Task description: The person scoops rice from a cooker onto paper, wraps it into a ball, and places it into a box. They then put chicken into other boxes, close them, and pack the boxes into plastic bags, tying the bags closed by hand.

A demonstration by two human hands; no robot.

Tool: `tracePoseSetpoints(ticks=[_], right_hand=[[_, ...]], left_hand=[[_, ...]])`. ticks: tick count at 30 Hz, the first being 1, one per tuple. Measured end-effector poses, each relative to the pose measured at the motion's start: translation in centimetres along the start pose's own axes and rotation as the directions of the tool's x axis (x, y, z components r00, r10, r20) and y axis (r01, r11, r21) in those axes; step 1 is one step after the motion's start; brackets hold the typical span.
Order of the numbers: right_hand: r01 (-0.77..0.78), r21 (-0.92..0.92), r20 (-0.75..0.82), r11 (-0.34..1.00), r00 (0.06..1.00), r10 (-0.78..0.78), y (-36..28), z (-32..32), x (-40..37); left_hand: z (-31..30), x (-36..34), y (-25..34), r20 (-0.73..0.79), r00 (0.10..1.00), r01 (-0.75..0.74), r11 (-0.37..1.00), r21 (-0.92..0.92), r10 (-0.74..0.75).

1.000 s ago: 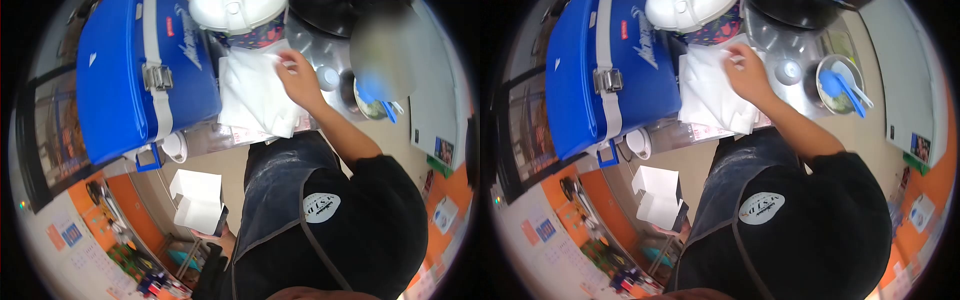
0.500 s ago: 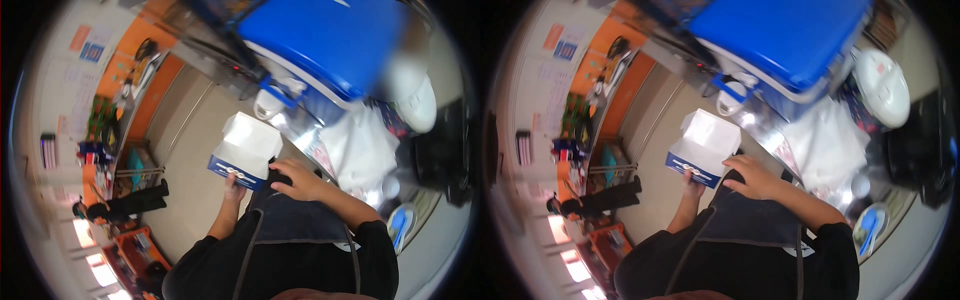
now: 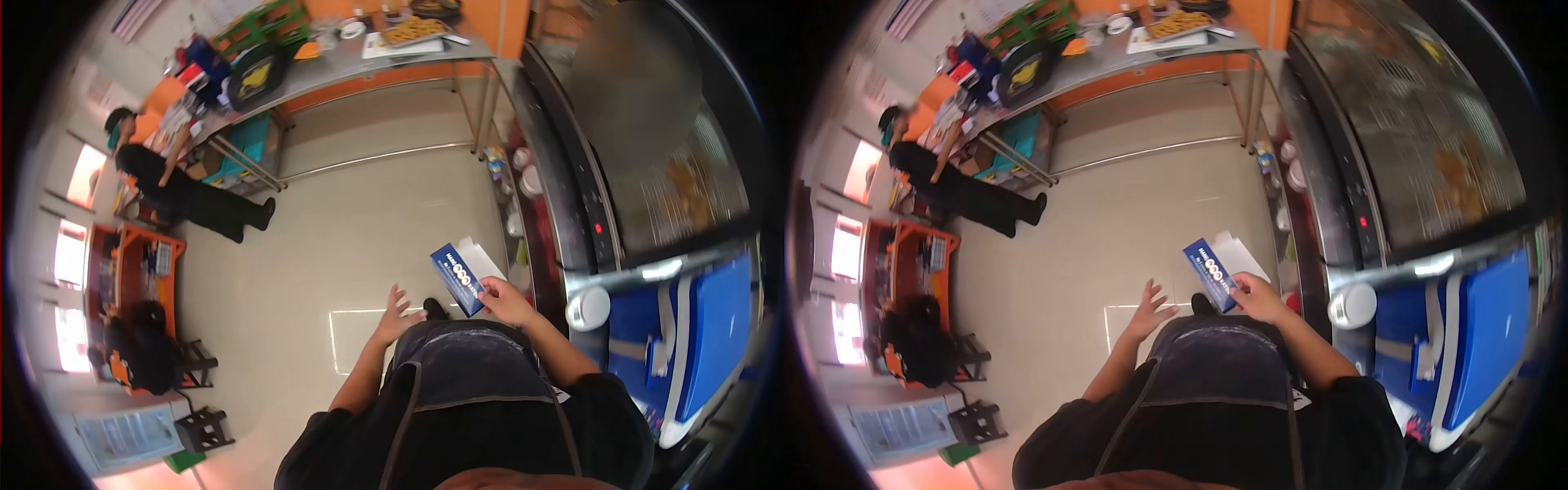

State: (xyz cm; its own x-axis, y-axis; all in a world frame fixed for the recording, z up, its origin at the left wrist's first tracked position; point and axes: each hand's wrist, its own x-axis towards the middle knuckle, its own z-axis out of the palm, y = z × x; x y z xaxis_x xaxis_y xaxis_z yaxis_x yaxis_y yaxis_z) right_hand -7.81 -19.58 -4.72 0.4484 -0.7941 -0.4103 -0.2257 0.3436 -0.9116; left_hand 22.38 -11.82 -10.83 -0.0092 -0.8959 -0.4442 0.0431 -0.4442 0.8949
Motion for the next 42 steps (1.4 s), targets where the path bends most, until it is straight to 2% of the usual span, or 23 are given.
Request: tracePoseSetpoints(ticks=[2, 4, 6, 8, 10, 12, 13, 14, 15, 16, 17, 19, 22, 24, 27, 29, 31, 33, 35, 37, 38, 39, 42], right_hand=[[-0.082, -0.108, -0.025, 0.991, 0.997, 0.080, -1.1, -1.4, 6.2], [-0.176, -0.034, -0.150, 0.984, 0.974, 0.169, -2.8, -2.2, 12.7], [-0.107, -0.032, -0.225, 0.994, 0.969, 0.098, -7.3, -2.3, 18.4], [0.094, -0.387, -0.288, 0.917, 0.933, -0.217, -12.2, -2.4, 23.7], [0.359, -0.627, -0.260, 0.692, 0.741, -0.620, -16.7, -2.0, 30.0], [0.447, -0.705, -0.173, 0.551, 0.645, -0.745, -22.2, -0.9, 36.2], [0.506, -0.683, -0.144, 0.527, 0.614, -0.776, -24.1, -0.4, 39.7], [0.537, -0.710, -0.105, 0.456, 0.560, -0.822, -25.6, -0.2, 44.2], [0.542, -0.731, -0.068, 0.414, 0.546, -0.835, -27.4, 0.0, 48.0], [0.539, -0.753, -0.043, 0.377, 0.531, -0.846, -29.1, 0.5, 52.1], [0.532, -0.778, -0.005, 0.335, 0.528, -0.849, -30.8, 0.8, 56.3], [0.540, -0.784, 0.040, 0.306, 0.535, -0.844, -33.0, 1.5, 64.3], [0.494, -0.833, 0.074, 0.251, 0.548, -0.834, -34.9, 2.9, 73.8], [0.390, -0.887, 0.155, 0.248, 0.756, -0.636, -35.9, 3.1, 79.3], [0.537, -0.830, 0.290, 0.149, 0.645, -0.707, -31.1, 3.5, 90.3], [0.477, -0.868, 0.277, 0.139, 0.696, -0.663, -33.8, 5.0, 85.3], [0.497, -0.867, 0.263, 0.030, 0.509, -0.820, -32.7, 5.8, 83.3], [0.424, -0.896, 0.156, 0.134, 0.581, -0.799, -29.8, 6.0, 77.9], [0.450, -0.763, 0.105, 0.463, 0.794, -0.598, -23.7, 5.0, 72.5], [0.387, -0.722, 0.124, 0.574, 0.888, -0.443, -15.1, 2.7, 66.5], [0.051, -0.753, -0.147, 0.655, 0.958, -0.244, -10.7, 0.6, 55.6], [-0.167, -0.722, -0.270, 0.672, 0.962, -0.051, -9.4, 1.3, 49.2], [-0.478, -0.506, -0.575, 0.719, 0.808, 0.132, -1.2, -1.1, 35.4]], left_hand=[[-5.8, 0.7, -4.5, -0.241, 0.969, 0.100, 0.979, 0.176, -0.056], [-10.9, -0.7, -8.4, -0.438, 0.887, 0.287, 0.917, 0.279, -0.145], [-15.0, -3.2, -13.1, -0.549, 0.802, 0.457, 0.832, 0.314, -0.234], [-15.6, -6.3, -13.3, -0.595, 0.678, 0.620, 0.771, 0.148, -0.431], [-16.1, -8.8, -17.2, -0.607, 0.523, 0.718, 0.693, -0.063, -0.598], [-14.0, -10.7, -17.2, -0.537, 0.397, 0.726, 0.612, -0.312, -0.744], [-14.1, -12.8, -22.2, -0.441, 0.527, 0.773, 0.626, -0.106, -0.726], [-12.3, -12.7, -20.7, -0.452, 0.488, 0.811, 0.580, -0.081, -0.746], [-10.5, -11.4, -15.3, -0.411, 0.309, 0.830, 0.455, -0.324, -0.857], [-9.2, -11.4, -14.9, -0.398, 0.352, 0.829, 0.480, -0.287, -0.847], [-7.4, -11.1, -22.1, -0.517, 0.379, 0.845, 0.515, -0.145, -0.768], [-4.8, -10.8, -20.4, -0.482, 0.456, 0.806, 0.576, -0.133, -0.748], [-3.8, -6.8, -16.4, -0.496, 0.472, 0.770, 0.614, -0.171, -0.729], [-5.3, -3.4, -13.3, -0.510, 0.483, 0.744, 0.640, -0.191, -0.712], [-9.8, 1.7, -9.3, -0.529, 0.511, 0.698, 0.686, -0.205, -0.678], [-13.4, 4.4, -7.4, -0.549, 0.532, 0.668, 0.718, -0.196, -0.645], [-17.6, 7.6, -5.6, -0.561, 0.569, 0.637, 0.754, -0.161, -0.601], [-22.1, 10.2, -4.1, -0.559, 0.621, 0.612, 0.785, -0.091, -0.549], [-27.3, 13.2, -2.9, -0.520, 0.697, 0.589, 0.808, 0.021, -0.494], [-32.8, 16.0, -2.5, -0.444, 0.778, 0.560, 0.812, 0.166, -0.445], [-37.6, 19.1, -2.2, -0.361, 0.832, 0.528, 0.800, 0.286, -0.420], [-39.9, 21.0, -2.0, -0.304, 0.858, 0.506, 0.785, 0.358, -0.414], [-45.0, 27.9, -2.1, -0.097, 0.895, 0.399, 0.683, 0.612, -0.435]])
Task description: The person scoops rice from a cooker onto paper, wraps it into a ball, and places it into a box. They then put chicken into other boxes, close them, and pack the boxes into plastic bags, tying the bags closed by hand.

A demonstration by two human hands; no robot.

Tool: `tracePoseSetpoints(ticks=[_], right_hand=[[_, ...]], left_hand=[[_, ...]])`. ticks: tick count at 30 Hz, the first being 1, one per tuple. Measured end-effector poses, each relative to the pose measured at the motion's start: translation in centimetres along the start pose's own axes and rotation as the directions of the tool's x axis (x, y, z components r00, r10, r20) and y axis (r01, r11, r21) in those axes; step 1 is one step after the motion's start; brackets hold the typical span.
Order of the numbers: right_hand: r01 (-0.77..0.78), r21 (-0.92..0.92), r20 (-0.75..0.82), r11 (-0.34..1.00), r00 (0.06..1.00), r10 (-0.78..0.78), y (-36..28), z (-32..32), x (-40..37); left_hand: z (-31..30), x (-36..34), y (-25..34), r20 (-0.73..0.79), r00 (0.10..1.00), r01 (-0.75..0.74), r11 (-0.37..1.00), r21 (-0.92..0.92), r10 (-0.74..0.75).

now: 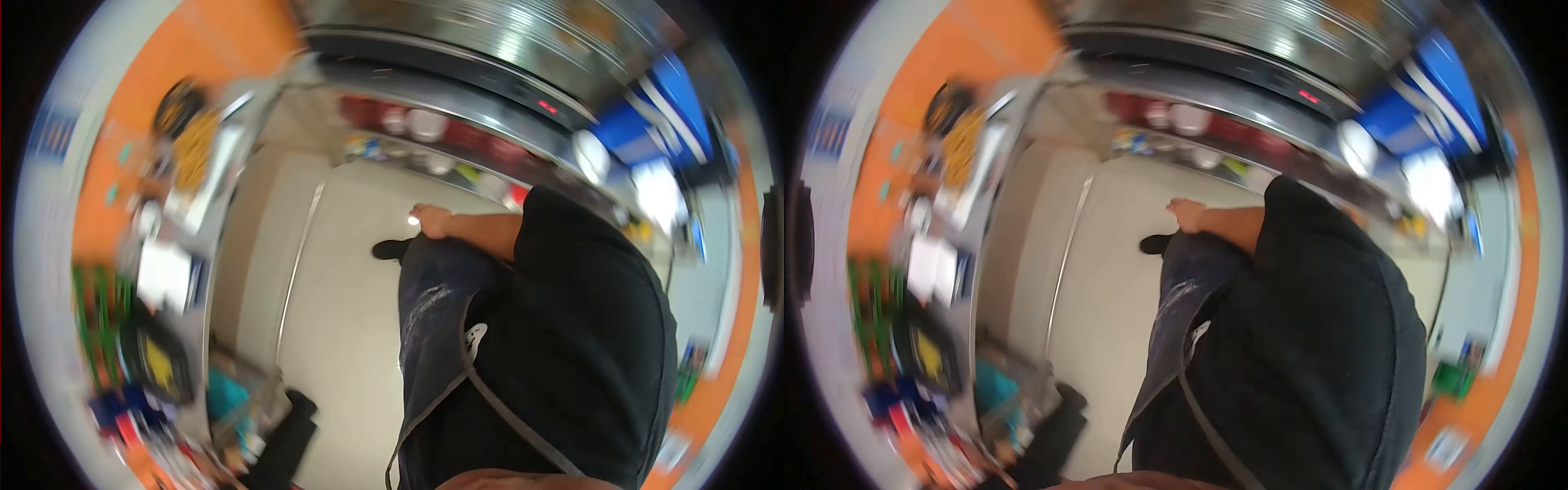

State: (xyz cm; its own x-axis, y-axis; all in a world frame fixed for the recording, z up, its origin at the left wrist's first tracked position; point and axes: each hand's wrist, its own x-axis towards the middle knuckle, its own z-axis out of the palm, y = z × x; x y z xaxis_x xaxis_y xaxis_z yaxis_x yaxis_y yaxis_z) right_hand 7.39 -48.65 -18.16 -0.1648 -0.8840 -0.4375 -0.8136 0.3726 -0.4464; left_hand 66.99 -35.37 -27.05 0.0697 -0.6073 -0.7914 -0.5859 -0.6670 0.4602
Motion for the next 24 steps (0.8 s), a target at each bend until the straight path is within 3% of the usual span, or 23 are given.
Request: tracePoseSetpoints(ticks=[2, 4, 6, 8, 10, 11, 12, 13, 14, 15, 16, 17, 18, 20, 23, 24], right_hand=[[-0.249, 0.101, -0.166, 0.963, 0.951, 0.263, 6.4, -1.0, -9.1], [-0.428, 0.244, -0.298, 0.870, 0.821, 0.487, 10.8, -1.2, -18.2], [-0.499, 0.385, -0.420, 0.776, 0.654, 0.629, 14.0, 0.8, -25.4], [-0.486, 0.556, -0.502, 0.674, 0.450, 0.738, 16.4, 3.4, -32.8], [-0.426, 0.697, -0.531, 0.576, 0.232, 0.815, 18.7, 6.5, -38.5], [-0.387, 0.749, -0.533, 0.537, 0.128, 0.836, 19.9, 8.1, -40.9], [-0.377, 0.769, -0.519, 0.516, 0.101, 0.849, 20.7, 9.0, -43.3], [-0.326, 0.847, -0.460, 0.419, -0.056, 0.886, 21.4, 9.5, -45.5], [-0.258, 0.909, -0.383, 0.328, -0.204, 0.901, 22.6, 9.5, -47.6], [-0.245, 0.916, -0.373, 0.319, -0.222, 0.901, 24.2, 9.0, -49.6], [-0.226, 0.917, -0.391, 0.330, -0.333, 0.858, 26.3, 8.4, -51.7], [-0.213, 0.915, -0.402, 0.342, -0.439, 0.804, 28.8, 7.5, -54.1], [-0.153, 0.901, -0.426, 0.405, -0.485, 0.764, 32.0, 6.3, -56.3], [-0.116, 0.856, -0.474, 0.503, -0.564, 0.676, 38.7, 3.4, -59.5], [-0.280, 0.799, -0.575, 0.532, -0.613, 0.542, 47.2, -1.8, -63.9], [-0.228, 0.820, -0.541, 0.526, -0.612, 0.577, 49.0, -3.3, -64.5]], left_hand=[[-2.3, 3.4, -0.3, 0.121, 0.992, -0.066, 0.981, 0.183, 0.045], [-3.2, 6.2, 0.1, 0.240, 0.968, -0.163, 0.914, 0.372, 0.075], [-3.5, 8.2, 2.2, 0.359, 0.925, -0.316, 0.784, 0.534, 0.128], [-2.4, 9.5, 5.3, 0.507, 0.829, -0.543, 0.552, 0.633, 0.235], [-0.8, 11.3, 9.1, 0.678, 0.635, -0.770, 0.232, 0.595, 0.370], [0.4, 11.6, 11.8, 0.762, 0.482, -0.852, 0.027, 0.523, 0.433], [1.6, 11.8, 14.0, 0.842, 0.073, -0.871, -0.377, 0.314, 0.534], [5.4, 12.6, 16.3, 0.806, 0.420, -0.870, -0.066, 0.488, 0.416], [9.7, 11.2, 21.5, 0.660, 0.711, -0.701, 0.171, 0.692, 0.242], [15.1, 9.3, 24.1, 0.571, 0.767, -0.633, 0.487, 0.602, 0.292], [19.7, 6.9, 26.2, 0.472, 0.829, -0.512, 0.748, 0.422, 0.301], [24.4, 4.3, 28.2, 0.517, 0.721, -0.672, 0.648, 0.359, 0.461], [29.3, 1.0, 29.9, 0.547, 0.586, -0.802, 0.524, 0.287, 0.598], [38.7, -9.6, 33.6, 0.620, 0.548, -0.816, 0.523, 0.247, 0.561], [51.1, -22.1, 34.4, 0.666, 0.360, -0.920, 0.367, 0.137, 0.653], [55.1, -23.9, 33.9, 0.696, 0.302, -0.926, 0.374, 0.052, 0.651]])
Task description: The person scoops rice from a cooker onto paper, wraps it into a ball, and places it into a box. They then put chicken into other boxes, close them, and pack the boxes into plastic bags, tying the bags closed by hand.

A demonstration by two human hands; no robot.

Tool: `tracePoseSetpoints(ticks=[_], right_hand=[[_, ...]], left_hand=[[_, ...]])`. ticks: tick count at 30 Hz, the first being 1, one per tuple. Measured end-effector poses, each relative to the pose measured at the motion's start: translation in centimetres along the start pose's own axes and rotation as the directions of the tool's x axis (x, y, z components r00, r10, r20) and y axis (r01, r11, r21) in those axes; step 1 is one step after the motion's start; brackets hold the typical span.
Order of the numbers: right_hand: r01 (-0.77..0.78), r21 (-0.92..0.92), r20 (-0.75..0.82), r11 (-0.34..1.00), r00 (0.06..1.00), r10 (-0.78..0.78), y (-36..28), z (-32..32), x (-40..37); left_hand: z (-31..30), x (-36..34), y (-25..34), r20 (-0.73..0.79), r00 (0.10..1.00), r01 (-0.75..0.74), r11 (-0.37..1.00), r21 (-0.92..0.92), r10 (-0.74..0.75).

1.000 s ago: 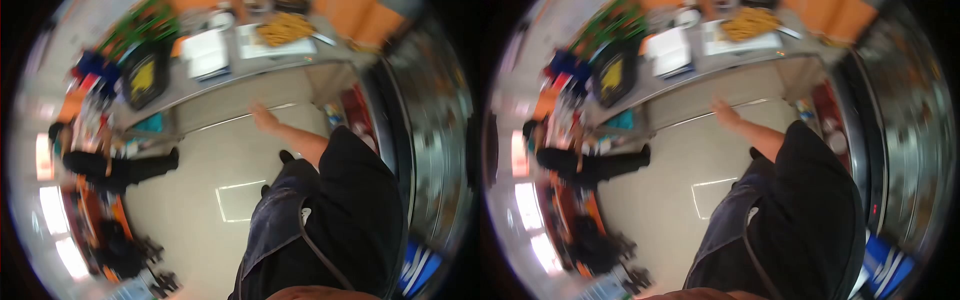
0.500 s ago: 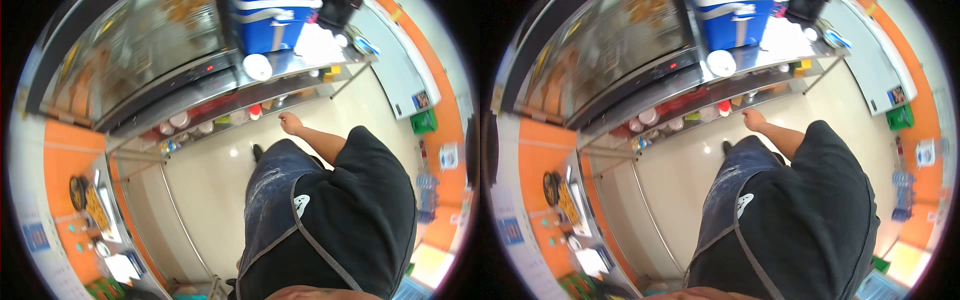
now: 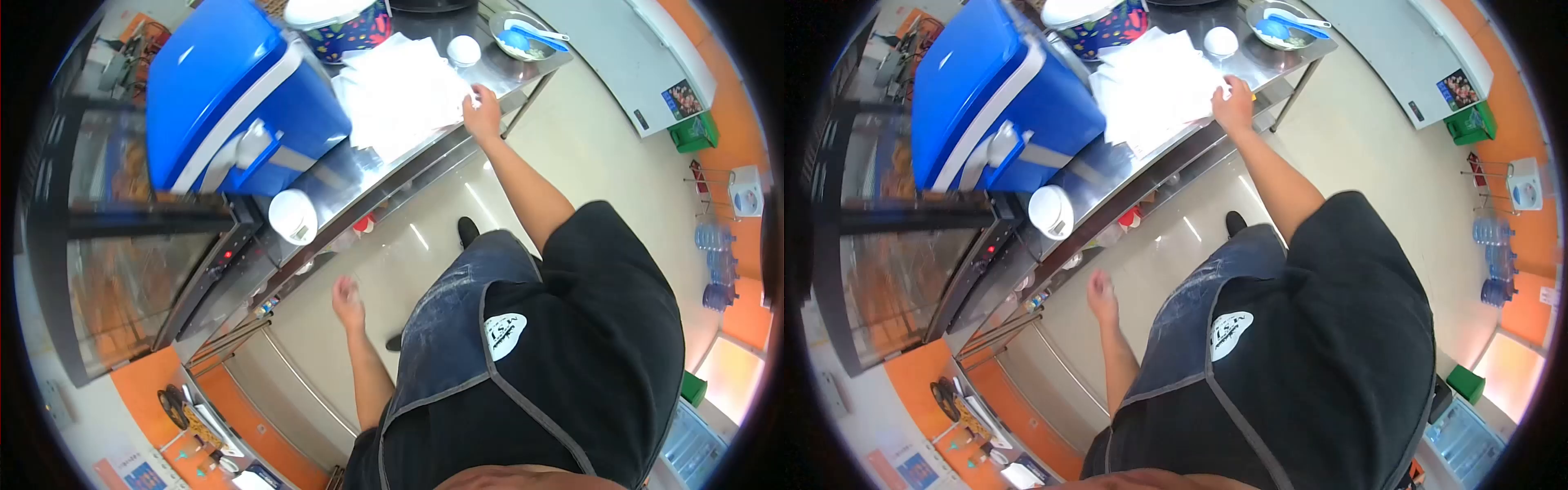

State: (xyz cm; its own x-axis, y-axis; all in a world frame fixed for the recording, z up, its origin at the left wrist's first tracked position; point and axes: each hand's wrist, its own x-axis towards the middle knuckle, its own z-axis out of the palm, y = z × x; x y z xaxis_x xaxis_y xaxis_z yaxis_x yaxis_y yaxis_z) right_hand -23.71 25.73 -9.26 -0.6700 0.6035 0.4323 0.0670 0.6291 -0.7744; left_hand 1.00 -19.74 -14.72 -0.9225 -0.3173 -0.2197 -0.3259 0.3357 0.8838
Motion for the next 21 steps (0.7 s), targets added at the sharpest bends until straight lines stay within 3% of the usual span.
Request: tracePoseSetpoints(ticks=[1, 3, 5, 6, 7, 12, 14, 16, 17, 19, 21], right_hand=[[-0.038, 0.036, 0.008, 0.999, 0.999, 0.037, -0.2, 1.0, 2.1], [-0.090, -0.038, 0.179, 0.995, 0.979, 0.096, 1.4, 3.5, 5.4], [-0.181, -0.189, 0.316, 0.965, 0.919, 0.234, -0.6, 3.7, 6.9], [-0.241, -0.184, 0.364, 0.953, 0.884, 0.294, 0.3, 4.7, 7.3], [-0.304, -0.184, 0.411, 0.935, 0.840, 0.354, 1.4, 5.7, 7.5], [-0.274, -0.074, 0.421, 0.959, 0.863, 0.279, 0.5, 4.3, 6.7], [-0.255, -0.037, 0.397, 0.966, 0.884, 0.249, 0.5, 3.6, 6.7], [-0.260, 0.060, 0.491, 0.964, 0.848, 0.199, -0.3, 2.8, 6.9], [-0.271, 0.036, 0.493, 0.962, 0.842, 0.219, -0.7, 2.3, 6.8], [-0.316, -0.027, 0.643, 0.948, 0.721, 0.258, -1.0, 1.5, 7.5], [-0.303, -0.077, 0.689, 0.950, 0.672, 0.270, -1.2, 0.9, 7.8]], left_hand=[[3.4, 2.1, 1.5, 0.029, 0.997, -0.063, 0.995, -0.074, 0.066], [9.6, 3.9, 9.6, 0.155, 0.981, -0.104, 0.990, -0.093, 0.117], [14.6, 5.7, 15.2, 0.256, 0.949, -0.168, 0.983, -0.074, 0.182], [16.4, 6.2, 17.7, 0.253, 0.953, -0.156, 0.985, -0.070, 0.168], [18.1, 6.8, 20.2, 0.249, 0.939, -0.243, 0.970, -0.016, 0.239], [24.3, 11.7, 26.9, 0.274, 0.851, -0.485, 0.870, 0.089, 0.447], [27.3, 14.6, 27.0, 0.229, 0.779, -0.626, 0.744, 0.232, 0.584], [30.4, 16.4, 28.4, 0.245, 0.771, -0.636, 0.731, 0.248, 0.588], [31.5, 16.9, 28.9, 0.227, 0.778, -0.628, 0.723, 0.289, 0.586], [32.5, 17.7, 29.4, 0.285, 0.832, -0.551, 0.770, 0.322, 0.477], [33.1, 18.1, 29.5, 0.306, 0.864, -0.500, 0.756, 0.424, 0.400]])
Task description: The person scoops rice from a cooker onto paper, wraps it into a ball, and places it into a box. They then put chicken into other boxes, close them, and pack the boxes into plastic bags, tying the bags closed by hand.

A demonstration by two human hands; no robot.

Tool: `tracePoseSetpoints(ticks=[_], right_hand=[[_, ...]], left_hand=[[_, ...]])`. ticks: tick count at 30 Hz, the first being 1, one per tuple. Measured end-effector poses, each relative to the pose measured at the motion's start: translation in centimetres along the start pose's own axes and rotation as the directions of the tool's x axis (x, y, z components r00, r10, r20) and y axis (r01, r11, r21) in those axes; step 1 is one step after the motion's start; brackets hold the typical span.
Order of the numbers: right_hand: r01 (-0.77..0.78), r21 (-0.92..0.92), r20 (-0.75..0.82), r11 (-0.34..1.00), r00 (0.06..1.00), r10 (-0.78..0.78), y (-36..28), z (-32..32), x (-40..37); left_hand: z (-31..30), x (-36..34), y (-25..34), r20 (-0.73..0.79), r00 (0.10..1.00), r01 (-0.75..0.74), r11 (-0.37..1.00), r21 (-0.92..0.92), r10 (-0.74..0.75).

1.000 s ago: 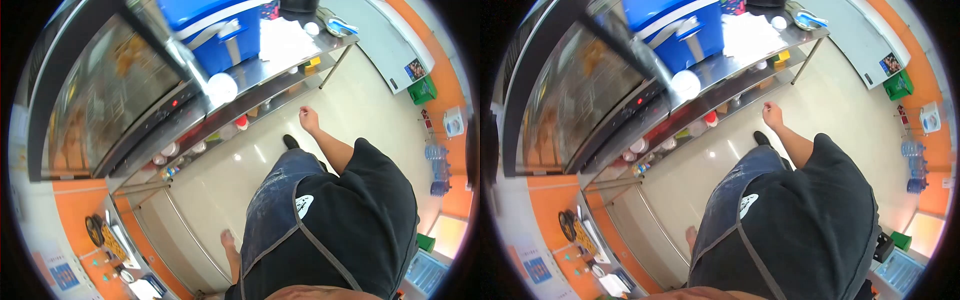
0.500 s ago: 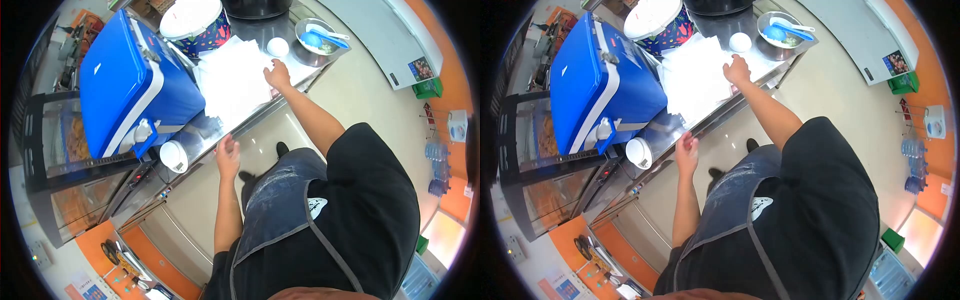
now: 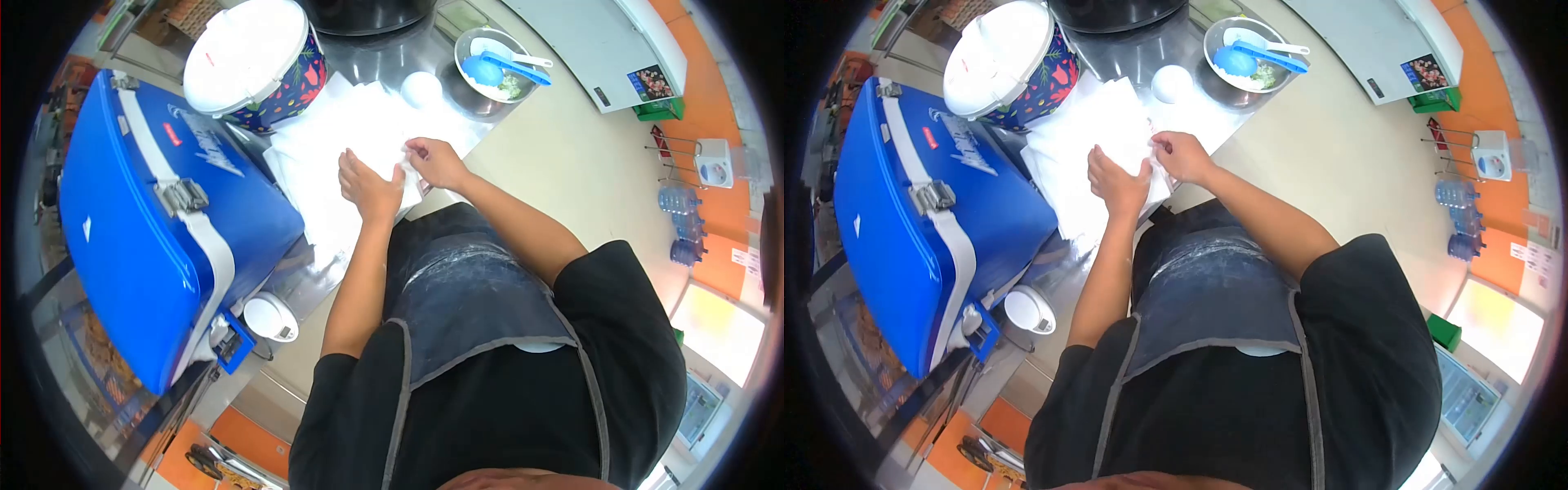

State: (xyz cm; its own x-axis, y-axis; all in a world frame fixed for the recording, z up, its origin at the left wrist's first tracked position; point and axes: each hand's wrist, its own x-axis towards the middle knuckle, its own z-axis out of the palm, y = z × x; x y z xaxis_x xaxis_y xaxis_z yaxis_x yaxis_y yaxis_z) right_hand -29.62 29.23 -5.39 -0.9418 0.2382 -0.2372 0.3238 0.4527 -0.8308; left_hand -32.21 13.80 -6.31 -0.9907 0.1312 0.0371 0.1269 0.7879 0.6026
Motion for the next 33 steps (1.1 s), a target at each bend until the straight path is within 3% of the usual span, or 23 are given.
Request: tracePoseSetpoints(ticks=[2, 4, 6, 7, 8, 9, 10, 13, 15, 16, 17, 18, 20, 22, 24, 26, 27, 28, 29, 30, 31, 32, 33], right_hand=[[-0.024, -0.032, 0.057, 0.999, 0.998, 0.025, 0.3, -0.6, 0.4], [-0.038, 0.098, 0.058, 0.994, 0.998, 0.033, 0.2, 0.0, 0.3], [-0.080, 0.084, 0.063, 0.993, 0.995, 0.075, -0.3, -0.1, 0.6], [-0.039, 0.008, 0.032, 0.999, 0.999, 0.039, -0.7, -0.2, 0.9], [0.000, -0.070, 0.008, 0.998, 1.000, 0.001, -0.8, -0.2, 1.1], [0.000, -0.070, 0.019, 0.998, 1.000, 0.001, -0.5, -0.3, 1.6], [-0.001, -0.102, 0.055, 0.995, 0.998, 0.007, -0.1, -0.3, 2.1], [-0.052, -0.150, 0.151, 0.987, 0.986, 0.075, -2.2, -1.3, 2.5], [-0.093, -0.168, 0.214, 0.981, 0.968, 0.128, -3.3, -1.2, 1.7], [0.158, -0.330, 0.073, 0.931, 0.987, -0.141, -3.4, -0.5, 1.2], [0.356, -0.502, -0.025, 0.789, 0.905, -0.424, -3.4, 0.1, 0.9], [0.373, -0.490, -0.011, 0.788, 0.901, -0.433, -3.5, 0.8, 0.9], [0.611, -0.419, 0.298, 0.672, 0.791, -0.534, -3.6, 2.3, 1.4], [0.740, -0.206, 0.441, 0.640, 0.654, -0.614, -4.0, 3.7, 2.0], [0.748, -0.185, 0.521, 0.638, 0.625, -0.581, -4.4, 4.8, 2.3], [0.802, -0.017, 0.705, 0.597, 0.433, -0.562, -3.8, 6.1, 2.9], [0.831, 0.050, 0.758, 0.554, 0.330, -0.563, -3.7, 6.7, 3.3], [0.830, 0.061, 0.759, 0.554, 0.322, -0.566, -3.2, 6.6, 3.6], [0.801, 0.180, 0.711, 0.571, 0.296, -0.638, -2.8, 6.6, 3.8], [0.764, 0.296, 0.651, 0.573, 0.277, -0.706, -2.7, 6.4, 4.0], [0.764, 0.303, 0.649, 0.570, 0.273, -0.710, -2.3, 5.7, 4.2], [0.699, 0.288, 0.516, 0.655, 0.463, -0.720, -1.5, 4.2, 4.3], [0.618, 0.291, 0.365, 0.730, 0.634, -0.682, -0.9, 2.7, 4.2]], left_hand=[[0.2, 0.5, -0.2, 0.000, 1.000, -0.008, 1.000, -0.006, 0.008], [0.0, 0.1, -1.3, 0.009, 1.000, -0.012, 1.000, 0.014, 0.012], [-0.1, 0.1, -2.1, -0.085, 0.993, -0.090, 0.985, -0.148, 0.078], [-0.3, -0.1, -2.4, -0.083, 0.994, -0.085, 0.986, -0.146, 0.073], [-0.6, -0.6, -2.6, -0.070, 0.993, 0.060, 0.916, -0.396, -0.096], [-0.9, -1.1, -2.9, -0.018, 0.967, 0.190, 0.765, -0.616, -0.255], [-1.9, -1.3, -2.8, -0.011, 0.945, 0.268, 0.796, -0.543, -0.326], [-1.6, -2.7, -4.8, 0.038, 0.880, 0.288, 0.467, -0.836, -0.474], [-1.2, -3.6, -5.4, 0.039, 0.855, 0.276, 0.391, -0.878, -0.517], [-1.0, -4.0, -5.7, 0.045, 0.841, 0.251, 0.315, -0.915, -0.539], [-0.9, -4.4, -6.0, 0.030, 0.832, 0.247, 0.320, -0.915, -0.554], [-1.0, -4.9, -6.2, 0.084, 0.818, 0.294, 0.287, -0.912, -0.569], [-1.5, -5.1, -5.5, 0.123, 0.803, 0.331, 0.264, -0.906, -0.584], [-2.3, -5.1, -3.9, 0.187, 0.647, 0.290, 0.011, -0.957, -0.739], [-2.0, -5.7, -4.5, 0.171, 0.610, 0.290, 0.016, -0.957, -0.774], [-2.1, -6.4, -4.6, 0.161, 0.566, 0.292, 0.013, -0.956, -0.808], [-2.5, -6.6, -4.0, 0.069, 0.546, 0.234, 0.072, -0.970, -0.835], [-2.8, -6.8, -3.3, -0.022, 0.520, 0.177, 0.133, -0.975, -0.854], [-3.0, -7.3, -2.3, -0.102, 0.451, 0.217, 0.219, -0.951, -0.887], [-2.5, -7.6, -2.5, -0.109, 0.446, 0.216, 0.225, -0.950, -0.888], [-1.6, -8.0, -3.1, -0.215, 0.411, 0.359, 0.374, -0.855, -0.886], [-0.9, -8.5, -3.7, -0.321, 0.390, 0.497, 0.491, -0.716, -0.863], [-0.5, -9.1, -3.8, -0.325, 0.389, 0.499, 0.493, -0.713, -0.862]])
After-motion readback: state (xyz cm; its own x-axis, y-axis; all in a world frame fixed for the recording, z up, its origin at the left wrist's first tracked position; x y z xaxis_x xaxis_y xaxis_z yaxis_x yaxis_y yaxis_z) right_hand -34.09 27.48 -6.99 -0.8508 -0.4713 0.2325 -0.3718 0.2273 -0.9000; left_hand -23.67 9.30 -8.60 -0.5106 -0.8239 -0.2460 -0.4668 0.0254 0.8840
